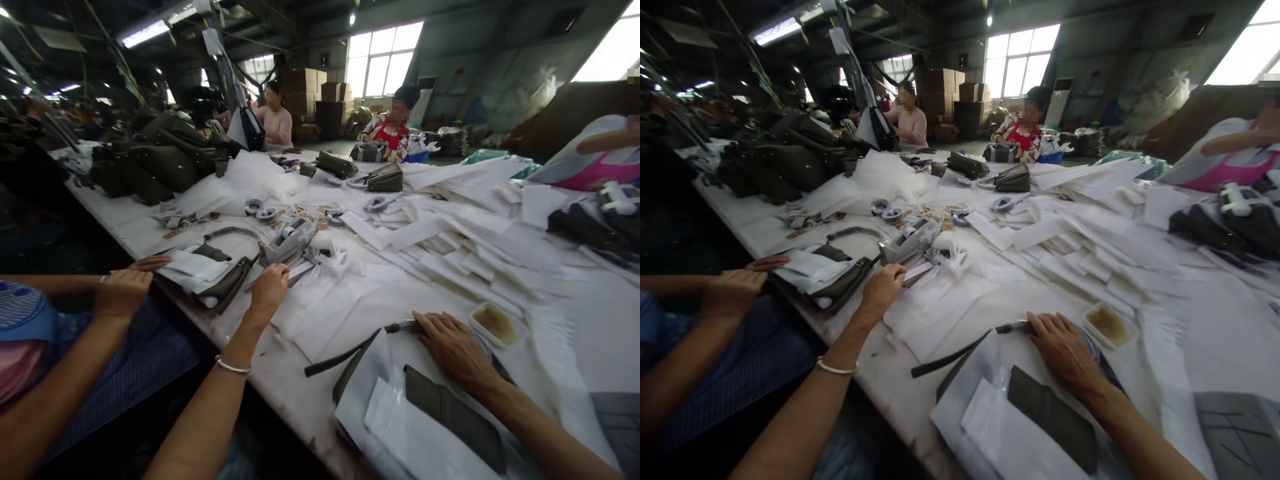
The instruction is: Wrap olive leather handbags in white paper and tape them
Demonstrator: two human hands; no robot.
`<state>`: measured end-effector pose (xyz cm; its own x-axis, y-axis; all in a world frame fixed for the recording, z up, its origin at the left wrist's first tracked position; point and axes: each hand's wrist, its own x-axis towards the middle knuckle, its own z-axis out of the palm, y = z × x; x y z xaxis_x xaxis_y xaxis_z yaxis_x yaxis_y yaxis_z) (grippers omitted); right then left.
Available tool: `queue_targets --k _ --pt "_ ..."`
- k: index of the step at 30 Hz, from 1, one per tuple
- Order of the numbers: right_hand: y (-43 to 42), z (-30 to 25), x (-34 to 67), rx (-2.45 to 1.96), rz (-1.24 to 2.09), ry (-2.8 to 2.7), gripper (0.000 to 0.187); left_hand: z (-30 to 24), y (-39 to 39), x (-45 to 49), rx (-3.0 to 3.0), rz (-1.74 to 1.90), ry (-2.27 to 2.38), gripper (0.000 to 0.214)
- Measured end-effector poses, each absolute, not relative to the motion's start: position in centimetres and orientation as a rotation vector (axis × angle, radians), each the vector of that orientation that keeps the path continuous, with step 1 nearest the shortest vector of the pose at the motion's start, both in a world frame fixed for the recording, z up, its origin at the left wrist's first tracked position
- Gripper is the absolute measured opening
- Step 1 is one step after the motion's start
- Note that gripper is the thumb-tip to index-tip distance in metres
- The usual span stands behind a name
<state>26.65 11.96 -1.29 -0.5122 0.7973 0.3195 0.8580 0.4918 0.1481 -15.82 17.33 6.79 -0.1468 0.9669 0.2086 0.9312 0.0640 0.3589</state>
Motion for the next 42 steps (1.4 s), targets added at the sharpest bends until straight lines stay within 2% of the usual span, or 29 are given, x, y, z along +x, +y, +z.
queue_targets --k 5,11,15,20,25,29,34,42 --pt "12.1 -1.3 27.1 -1.369 -0.52 -2.492 0.039 8.0 19.1 -14.1 2.179 0.676 2.119 0.021" --pt "11.9 -1.4 26.3 -1.415 -0.471 -2.437 0.042 10.7 29.3 -7.1 2.445 0.619 1.936 0.028" --pt "12.0 -2.1 26.6 -1.437 -0.468 -2.41 0.043 10.8 36.9 -5.1 2.359 0.482 2.052 0.024" --pt "12.6 -2.8 27.1 -1.359 -0.541 -2.414 0.046 8.9 42.6 -5.7 2.159 0.34 2.129 0.038" --pt "13.0 -2.8 27.3 -1.332 -0.56 -2.414 0.044 6.9 44.5 -6.1 2.048 0.309 2.102 0.037" --pt "12.9 -2.6 27.1 -1.333 -0.559 -2.401 0.041 7.5 45.3 -6.7 1.978 0.405 2.104 0.037" --pt "12.7 -2.3 27.0 -1.376 -0.51 -2.396 0.041 12.0 46.4 -8.7 1.873 0.658 2.077 0.037" --pt "12.3 -2.5 26.6 -1.445 -0.449 -2.356 0.04 19.1 43.6 -11.5 1.771 1.015 1.6 0.013"
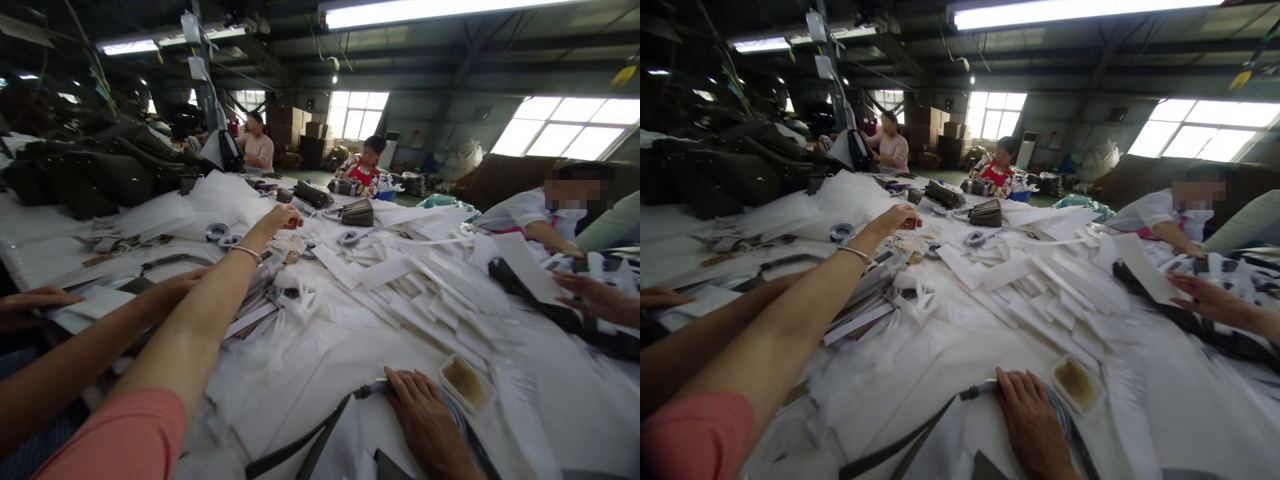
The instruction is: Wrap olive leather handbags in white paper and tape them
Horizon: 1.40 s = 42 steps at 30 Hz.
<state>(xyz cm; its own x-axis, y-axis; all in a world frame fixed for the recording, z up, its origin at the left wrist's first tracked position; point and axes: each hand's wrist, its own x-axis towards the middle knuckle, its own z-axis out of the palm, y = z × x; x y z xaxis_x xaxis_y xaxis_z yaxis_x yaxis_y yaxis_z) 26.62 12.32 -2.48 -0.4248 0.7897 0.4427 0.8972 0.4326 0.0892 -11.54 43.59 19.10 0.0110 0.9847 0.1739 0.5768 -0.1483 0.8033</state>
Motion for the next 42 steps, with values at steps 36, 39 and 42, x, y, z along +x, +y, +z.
queue_targets --k 36,39,42 --pt "4.6 16.4 14.3 -1.201 1.241 -1.511 0.042 17.0 11.6 -5.0 1.722 0.742 0.639 0.025" --pt "4.2 16.3 15.3 -1.167 1.227 -1.42 0.041 15.6 10.8 -4.1 1.644 0.75 0.588 0.029" --pt "3.8 16.0 16.1 -1.12 1.205 -1.361 0.039 14.2 9.7 -2.8 1.627 0.701 0.524 0.033"
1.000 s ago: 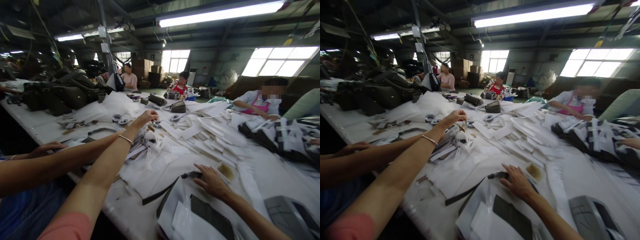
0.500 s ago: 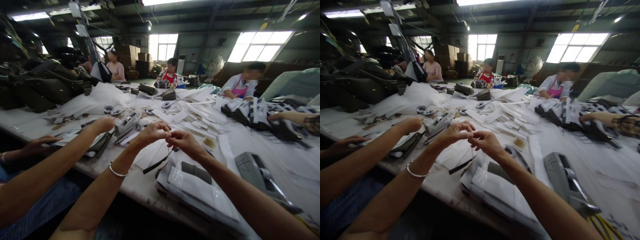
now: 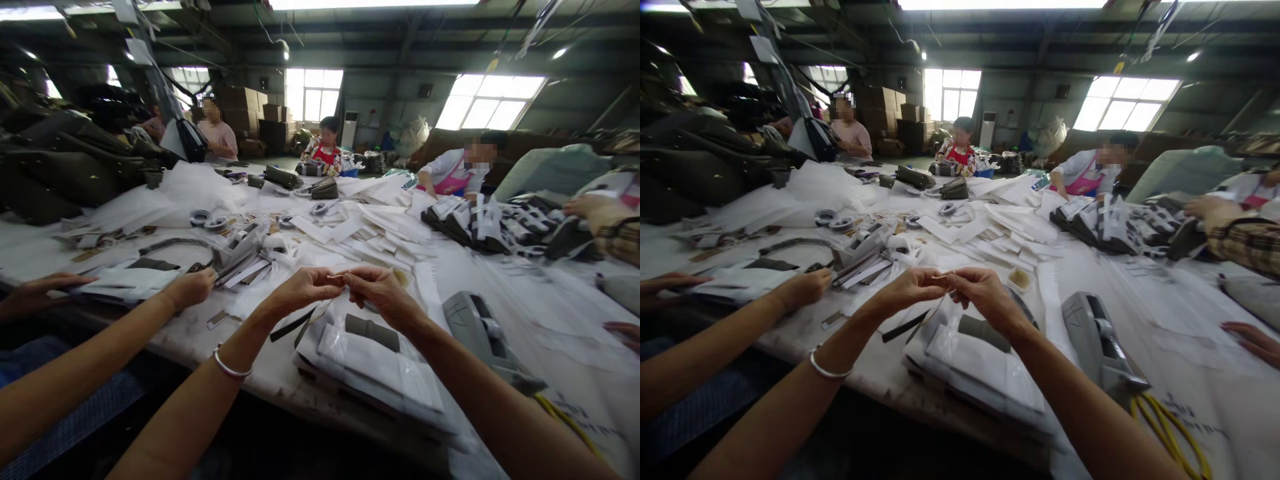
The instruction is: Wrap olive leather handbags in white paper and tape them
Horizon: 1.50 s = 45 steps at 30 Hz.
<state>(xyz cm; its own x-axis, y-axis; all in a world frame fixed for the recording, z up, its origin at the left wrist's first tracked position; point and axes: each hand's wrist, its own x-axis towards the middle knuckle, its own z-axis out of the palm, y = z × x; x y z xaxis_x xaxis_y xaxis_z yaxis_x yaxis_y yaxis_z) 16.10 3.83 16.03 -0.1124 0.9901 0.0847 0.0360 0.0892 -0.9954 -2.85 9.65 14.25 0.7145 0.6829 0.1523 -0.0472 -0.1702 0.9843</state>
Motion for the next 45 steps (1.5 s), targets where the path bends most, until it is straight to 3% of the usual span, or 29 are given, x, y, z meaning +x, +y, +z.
queue_targets --k 13,26,33,40,45 --pt "2.6 14.6 17.7 -1.084 1.224 -1.179 0.035 13.5 7.0 0.3 1.521 0.918 0.685 0.013" --pt "1.8 13.2 18.8 -0.902 1.522 -0.695 0.035 12.2 7.2 2.2 1.942 0.978 0.908 0.013" --pt "1.4 13.2 19.3 -0.93 1.734 -0.766 0.035 12.2 8.4 3.0 1.882 0.963 0.875 0.01" --pt "2.2 13.9 20.8 -0.954 1.266 -0.949 0.018 12.1 10.2 3.0 1.574 0.782 0.528 0.028" --pt "1.6 16.6 23.8 -0.947 0.917 -1.055 0.015 8.5 14.0 1.2 1.906 0.814 1.044 0.018"
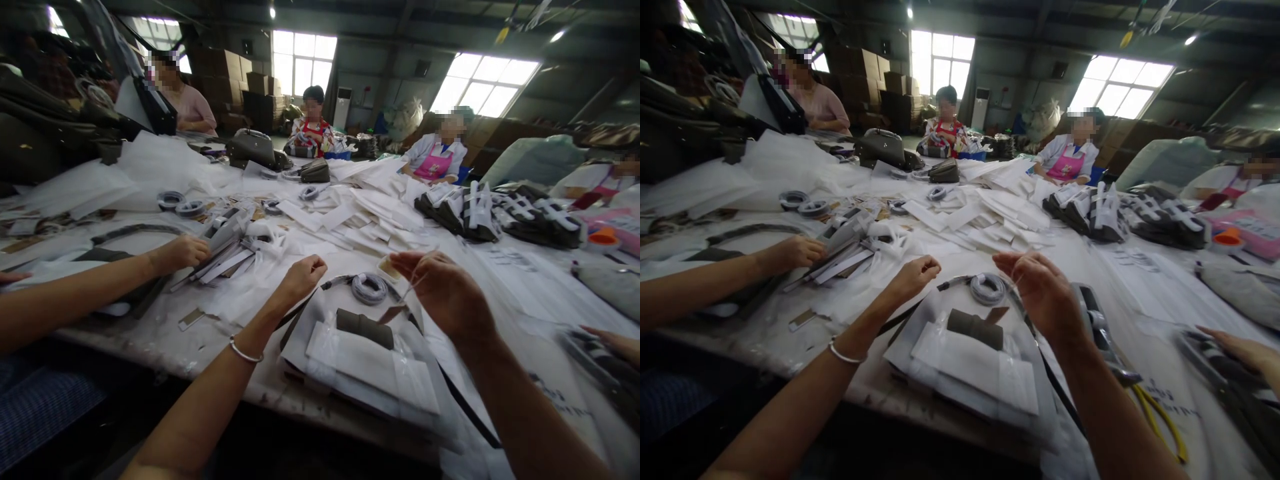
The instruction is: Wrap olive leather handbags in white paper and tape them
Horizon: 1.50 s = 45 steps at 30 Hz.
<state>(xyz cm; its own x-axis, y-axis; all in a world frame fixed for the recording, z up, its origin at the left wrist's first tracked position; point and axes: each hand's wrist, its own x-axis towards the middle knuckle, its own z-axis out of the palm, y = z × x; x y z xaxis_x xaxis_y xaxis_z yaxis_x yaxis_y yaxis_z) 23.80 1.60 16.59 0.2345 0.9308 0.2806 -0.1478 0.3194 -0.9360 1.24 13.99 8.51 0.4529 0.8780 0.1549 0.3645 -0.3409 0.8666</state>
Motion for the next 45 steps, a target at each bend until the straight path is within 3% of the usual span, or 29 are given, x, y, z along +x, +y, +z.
queue_targets --k 4,7,14,18,23,28,34,38,45 --pt "2.7 17.4 25.2 -1.194 0.891 -1.098 0.02 4.8 15.9 1.0 1.934 0.691 1.208 0.018" --pt "5.0 15.0 24.4 -1.505 1.035 -1.241 0.027 3.2 16.4 1.6 1.935 0.617 1.195 0.022" --pt "10.1 7.6 20.3 -1.984 1.508 -1.439 0.013 1.5 17.2 1.4 1.89 0.611 1.091 0.029" --pt "12.0 6.5 18.8 -1.943 1.7 -1.395 0.01 1.0 17.3 0.9 1.812 0.622 1.002 0.031" --pt "13.2 5.4 19.0 -1.609 2.08 -0.957 0.015 1.1 17.4 0.8 1.726 0.643 0.976 0.032" --pt "12.9 4.6 19.6 -1.434 2.157 -0.749 0.023 0.9 17.5 0.8 1.723 0.649 0.859 0.029" --pt "12.2 4.8 19.4 -1.382 2.114 -0.766 0.026 1.4 16.7 0.7 1.876 0.67 1.039 0.021" --pt "11.9 5.8 19.5 -1.529 1.978 -1.123 0.029 1.8 16.3 0.7 1.877 0.694 1.132 0.016" --pt "10.4 6.8 20.4 -1.865 1.111 -1.864 0.058 1.7 17.1 0.6 1.655 0.722 0.998 0.008"
